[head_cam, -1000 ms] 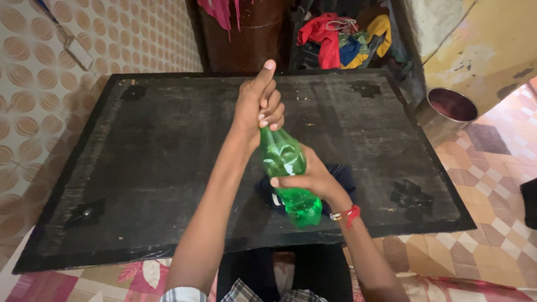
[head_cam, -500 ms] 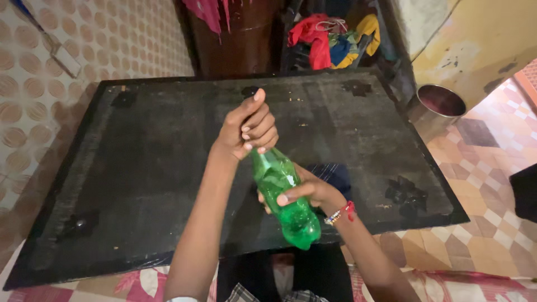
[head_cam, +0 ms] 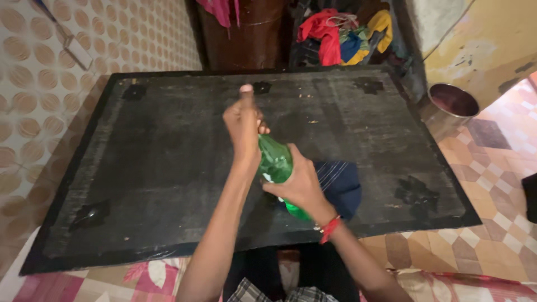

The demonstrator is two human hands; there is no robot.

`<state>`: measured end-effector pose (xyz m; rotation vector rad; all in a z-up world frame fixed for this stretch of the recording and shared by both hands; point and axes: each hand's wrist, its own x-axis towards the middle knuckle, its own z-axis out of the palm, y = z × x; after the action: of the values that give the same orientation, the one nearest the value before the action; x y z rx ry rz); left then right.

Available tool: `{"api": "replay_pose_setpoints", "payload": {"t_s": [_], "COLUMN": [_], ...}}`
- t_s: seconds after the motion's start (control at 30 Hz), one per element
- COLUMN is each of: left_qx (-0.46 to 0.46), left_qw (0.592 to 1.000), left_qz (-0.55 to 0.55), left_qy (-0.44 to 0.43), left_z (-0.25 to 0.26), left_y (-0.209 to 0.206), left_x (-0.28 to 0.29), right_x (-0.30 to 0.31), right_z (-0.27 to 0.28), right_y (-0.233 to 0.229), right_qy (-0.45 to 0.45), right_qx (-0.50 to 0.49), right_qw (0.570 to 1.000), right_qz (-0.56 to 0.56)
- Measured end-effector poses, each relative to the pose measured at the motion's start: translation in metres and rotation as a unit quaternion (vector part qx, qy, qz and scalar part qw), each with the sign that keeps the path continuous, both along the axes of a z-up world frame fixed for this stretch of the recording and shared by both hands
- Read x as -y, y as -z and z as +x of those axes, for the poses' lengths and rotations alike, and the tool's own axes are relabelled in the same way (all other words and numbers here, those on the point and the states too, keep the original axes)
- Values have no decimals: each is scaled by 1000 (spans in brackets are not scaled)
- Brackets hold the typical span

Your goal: The person pours liquid from a green bottle onto a table surface and wipes the surface with a cloth. Then, the person folds a blue garment on the cleaned table.

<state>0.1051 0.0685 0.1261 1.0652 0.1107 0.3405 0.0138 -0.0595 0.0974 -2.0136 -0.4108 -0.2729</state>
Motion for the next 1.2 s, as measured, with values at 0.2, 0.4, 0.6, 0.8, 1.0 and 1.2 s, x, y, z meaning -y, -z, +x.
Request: {"api": "replay_pose_setpoints", "payload": {"t_s": [0.2, 0.4, 0.6, 0.8, 1.0, 1.2], "left_qx": [118, -33, 30, 119, 23, 9], "left_qw": [850, 976, 977, 970, 989, 994], "left_qz": [-112, -57, -92, -35, -85, -72], "left_qy": [501, 206, 192, 207, 121, 81], "left_z": [-3, 2, -1, -18, -10, 6], "left_y": [-7, -1, 15, 18, 33, 56], "left_x": [-51, -45, -44, -60, -80, -101], "right_x": [12, -13, -23, -18, -24, -26], "right_z": [3, 1, 7, 8, 7, 2], "right_y": [3, 0, 4, 1, -14, -21], "right_qy": [-275, -102, 47, 19, 33, 31], "right_qx": [-287, -132, 0, -6, -24, 8], "right_qw": [896, 984, 999, 999, 996, 987], "right_qz": [197, 69, -8, 28, -77, -159]}}
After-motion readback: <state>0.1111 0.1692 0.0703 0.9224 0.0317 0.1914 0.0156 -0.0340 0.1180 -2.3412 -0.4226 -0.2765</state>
